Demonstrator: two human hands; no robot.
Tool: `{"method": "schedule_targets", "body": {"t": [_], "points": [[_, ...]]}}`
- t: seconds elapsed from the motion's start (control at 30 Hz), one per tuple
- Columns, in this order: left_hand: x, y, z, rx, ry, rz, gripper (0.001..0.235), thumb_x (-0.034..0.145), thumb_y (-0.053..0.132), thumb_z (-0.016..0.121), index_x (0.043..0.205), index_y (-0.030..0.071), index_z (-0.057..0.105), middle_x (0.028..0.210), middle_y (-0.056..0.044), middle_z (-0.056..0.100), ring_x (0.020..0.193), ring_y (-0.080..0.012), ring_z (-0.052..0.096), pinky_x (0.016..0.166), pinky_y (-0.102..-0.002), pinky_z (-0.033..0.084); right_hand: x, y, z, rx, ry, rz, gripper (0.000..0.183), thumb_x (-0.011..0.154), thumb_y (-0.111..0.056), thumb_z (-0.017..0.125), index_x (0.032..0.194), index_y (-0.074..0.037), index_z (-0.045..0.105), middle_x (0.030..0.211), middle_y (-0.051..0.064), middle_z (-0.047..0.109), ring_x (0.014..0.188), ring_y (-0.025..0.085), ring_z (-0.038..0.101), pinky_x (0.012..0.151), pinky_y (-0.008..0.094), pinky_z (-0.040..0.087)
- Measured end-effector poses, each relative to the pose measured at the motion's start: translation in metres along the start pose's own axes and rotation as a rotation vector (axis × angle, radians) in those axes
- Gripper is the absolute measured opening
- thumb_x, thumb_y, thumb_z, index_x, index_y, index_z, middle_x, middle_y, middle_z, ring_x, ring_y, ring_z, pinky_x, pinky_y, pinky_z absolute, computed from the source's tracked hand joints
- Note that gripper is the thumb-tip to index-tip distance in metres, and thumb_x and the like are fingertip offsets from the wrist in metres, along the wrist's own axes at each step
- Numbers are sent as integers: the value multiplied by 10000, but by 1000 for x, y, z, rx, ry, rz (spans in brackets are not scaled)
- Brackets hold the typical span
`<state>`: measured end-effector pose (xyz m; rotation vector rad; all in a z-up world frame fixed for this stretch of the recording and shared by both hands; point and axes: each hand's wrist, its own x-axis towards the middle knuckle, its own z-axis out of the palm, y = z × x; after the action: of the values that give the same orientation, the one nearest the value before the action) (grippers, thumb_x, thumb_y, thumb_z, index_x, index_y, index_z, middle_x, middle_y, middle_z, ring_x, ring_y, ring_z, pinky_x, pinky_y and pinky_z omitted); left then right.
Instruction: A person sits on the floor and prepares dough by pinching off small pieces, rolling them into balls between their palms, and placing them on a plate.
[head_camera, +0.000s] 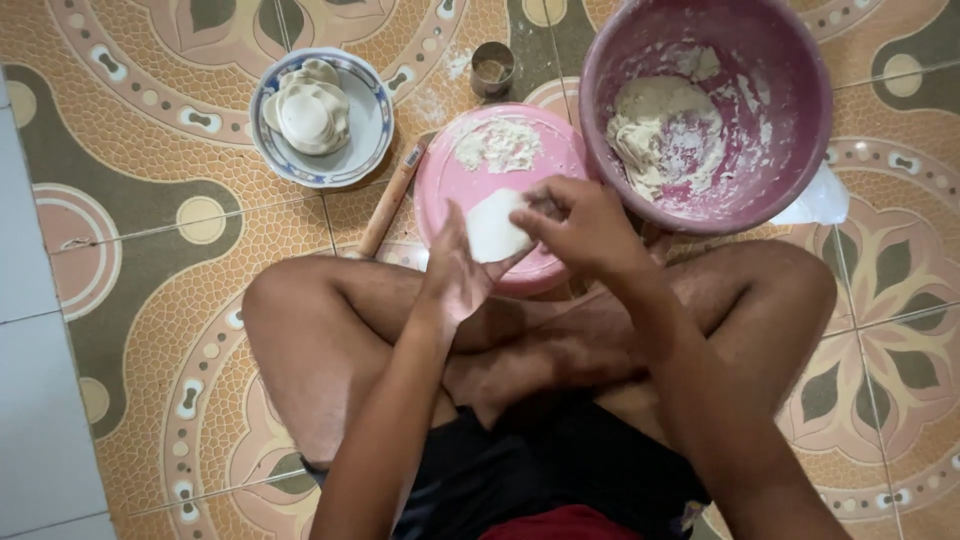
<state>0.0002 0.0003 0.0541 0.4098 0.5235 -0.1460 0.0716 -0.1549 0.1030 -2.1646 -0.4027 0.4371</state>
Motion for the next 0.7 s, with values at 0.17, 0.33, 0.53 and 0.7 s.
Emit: {"method": "schedule_targets", "body": {"t": [0.17,0.33,0.53,0.7], "points": [[23,-17,-45,71,12,85,470,1015,329,632,1345,-3,592,1301,-220,677,1204,-329,671,1044,-521,549,52,26,-3,-221,33,-25,235,910,-279,758,1083,-121,775,808,137,746,794,306,733,738,447,565],[36,-14,-52,66,53,76,506,1015,423,607,1347,41,590,1312,-194,679,1211,-309,670,1069,-514,536,100,94,43,-455,134,-279,322,862,-282,798,1149,-140,768,978,103,737,982,320,719,870,433,561],[34,-6,-42,40,127,50,553,1020,511,549,1325,54,610,1295,-156,691,1179,-286,684,1077,-499,522,104,106,77,-610,329,-363,344,823,-375,871,1025,-113,775,968,95,601,931,344,660,777,447,562],[30,0,-28,-3,121,71,634,989,616,509,1291,69,614,1239,-154,693,1173,-296,673,1066,-535,526,113,115,88,-597,433,-430,177,943,-364,751,914,-193,782,896,17,603,856,243,635,726,394,539]]}}
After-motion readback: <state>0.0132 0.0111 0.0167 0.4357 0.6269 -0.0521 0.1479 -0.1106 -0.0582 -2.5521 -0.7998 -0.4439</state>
